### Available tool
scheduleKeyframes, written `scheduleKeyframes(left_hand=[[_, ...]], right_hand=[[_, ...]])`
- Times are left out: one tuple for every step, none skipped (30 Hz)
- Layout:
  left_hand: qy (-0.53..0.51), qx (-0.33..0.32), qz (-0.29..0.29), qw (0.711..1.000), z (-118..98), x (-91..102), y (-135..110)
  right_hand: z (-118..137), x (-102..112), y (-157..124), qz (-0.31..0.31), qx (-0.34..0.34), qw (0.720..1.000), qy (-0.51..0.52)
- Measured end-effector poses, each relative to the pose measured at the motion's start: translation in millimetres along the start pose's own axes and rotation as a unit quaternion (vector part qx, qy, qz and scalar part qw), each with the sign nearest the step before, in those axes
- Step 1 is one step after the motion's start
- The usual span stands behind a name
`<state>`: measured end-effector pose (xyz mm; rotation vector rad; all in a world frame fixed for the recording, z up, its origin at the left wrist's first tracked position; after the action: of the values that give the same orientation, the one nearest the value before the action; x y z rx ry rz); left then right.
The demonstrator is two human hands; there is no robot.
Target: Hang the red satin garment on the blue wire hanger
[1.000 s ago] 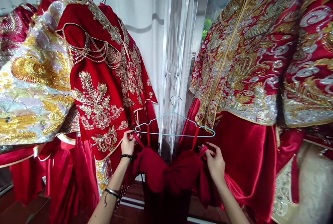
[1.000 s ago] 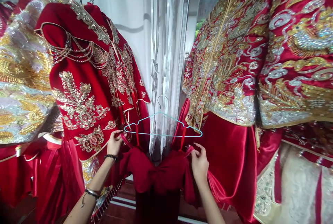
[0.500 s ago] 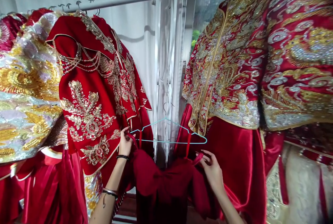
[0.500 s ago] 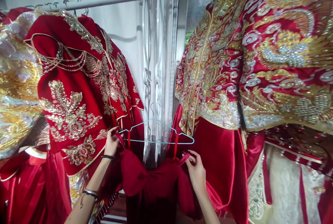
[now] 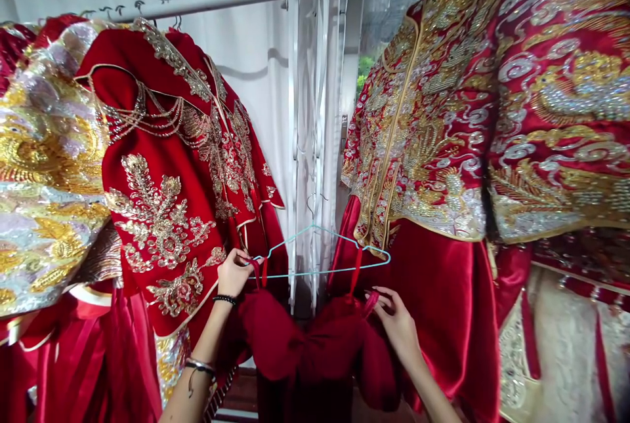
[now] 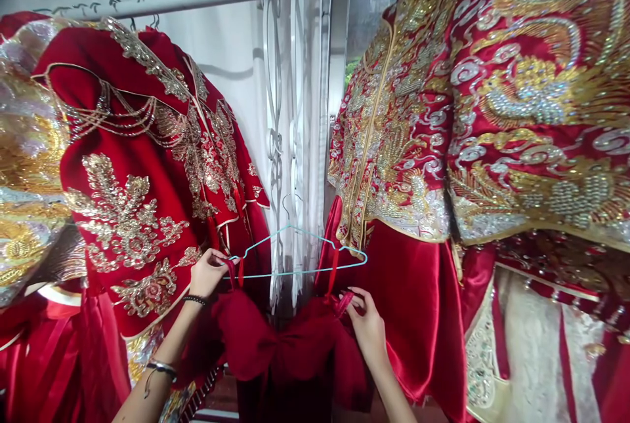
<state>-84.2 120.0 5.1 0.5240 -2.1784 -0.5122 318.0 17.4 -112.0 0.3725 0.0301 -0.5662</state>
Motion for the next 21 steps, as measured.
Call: scheduleKeyframes(left_hand=[[-0.003,-0.007,0.000,1.000,-0.2,-0.1,1.2],[-0.008,-0.016,0.004,1.000,-0.7,-0.9,2.6],[-0.019,-0.028,0.015,0.999,-1.5,-2.8,4.0],[-0.035,-0.040,0.032,0.998,-2.8,-5.4,5.1],[-0.056,-0.052,0.052,0.996,-4.6,-8.1,6.0],[-0.079,-0.064,0.072,0.992,-7.3,-10.4,6.4],[-0.102,-0.076,0.089,0.988,-11.0,-11.5,6.3],[-0.122,-0.086,0.102,0.984,-15.6,-11.7,5.9],[-0.133,-0.093,0.110,0.980,-20.8,-10.9,5.2],[-0.132,-0.099,0.114,0.980,-26.3,-9.2,4.4],[-0.120,-0.104,0.115,0.981,-32.4,-7.3,3.3],[-0.102,-0.111,0.119,0.981,-39.1,-5.9,2.1],[-0.082,-0.120,0.128,0.981,-46.4,-5.6,0.4],[-0.058,-0.133,0.141,0.979,-54.0,-6.0,-1.4],[-0.026,-0.149,0.154,0.977,-61.4,-7.0,-3.4],[0.014,-0.166,0.167,0.972,-68.1,-8.6,-5.3],[0.065,-0.183,0.176,0.965,-73.6,-10.1,-6.6],[0.124,-0.197,0.178,0.956,-77.5,-11.0,-7.1],[0.183,-0.208,0.178,0.944,-80.3,-11.2,-6.8],[0.234,-0.218,0.178,0.931,-82.7,-11.2,-6.2],[0.270,-0.227,0.186,0.917,-85.0,-11.3,-5.7]], right_hand=[[-0.2,0.1,0.2,0.001,-0.001,1.000,-0.001],[-0.6,0.0,0.1,0.003,-0.003,1.000,-0.002],[-1.1,-0.3,-0.1,0.004,-0.004,1.000,-0.002],[-1.6,-0.7,-0.5,0.005,-0.006,1.000,-0.001],[-2.0,-1.1,-1.1,0.005,-0.007,1.000,0.001],[-2.3,-1.5,-1.9,0.005,-0.008,1.000,0.002],[-2.6,-2.0,-2.8,0.005,-0.010,1.000,0.002],[-2.9,-2.5,-3.8,0.005,-0.013,1.000,0.001],[-3.0,-3.0,-4.8,0.005,-0.015,1.000,-0.002],[-2.8,-3.4,-5.7,0.005,-0.018,1.000,-0.004],[-2.5,-3.5,-6.4,0.004,-0.019,1.000,-0.007],[-2.2,-3.3,-6.8,0.002,-0.021,1.000,-0.009],[-1.9,-2.7,-7.0,-0.001,-0.020,1.000,-0.010],[-1.8,-2.1,-7.0,-0.004,-0.019,1.000,-0.009],[-2.3,-1.6,-6.8,-0.006,-0.018,1.000,-0.007],[-3.2,-1.2,-6.5,-0.007,-0.017,1.000,-0.003],[-4.5,-1.0,-6.4,-0.007,-0.016,1.000,0.001],[-6.0,-0.9,-6.5,-0.006,-0.016,1.000,0.006],[-7.6,-0.8,-7.0,-0.003,-0.017,1.000,0.009],[-9.1,-0.7,-7.9,0.000,-0.020,1.000,0.010],[-10.2,-0.3,-9.2,0.003,-0.024,1.000,0.010]])
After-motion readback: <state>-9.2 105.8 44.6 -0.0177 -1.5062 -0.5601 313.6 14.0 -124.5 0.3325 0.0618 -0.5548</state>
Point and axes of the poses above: each hand's wrist, its own y-axis towards the middle knuckle, its own x-axis out of the back of the hand, z = x × y, the point moved 9 cm from there along y, towards the middle knuckle, and after that the axes turned 15 degrees about y, right-handed, at the moved point
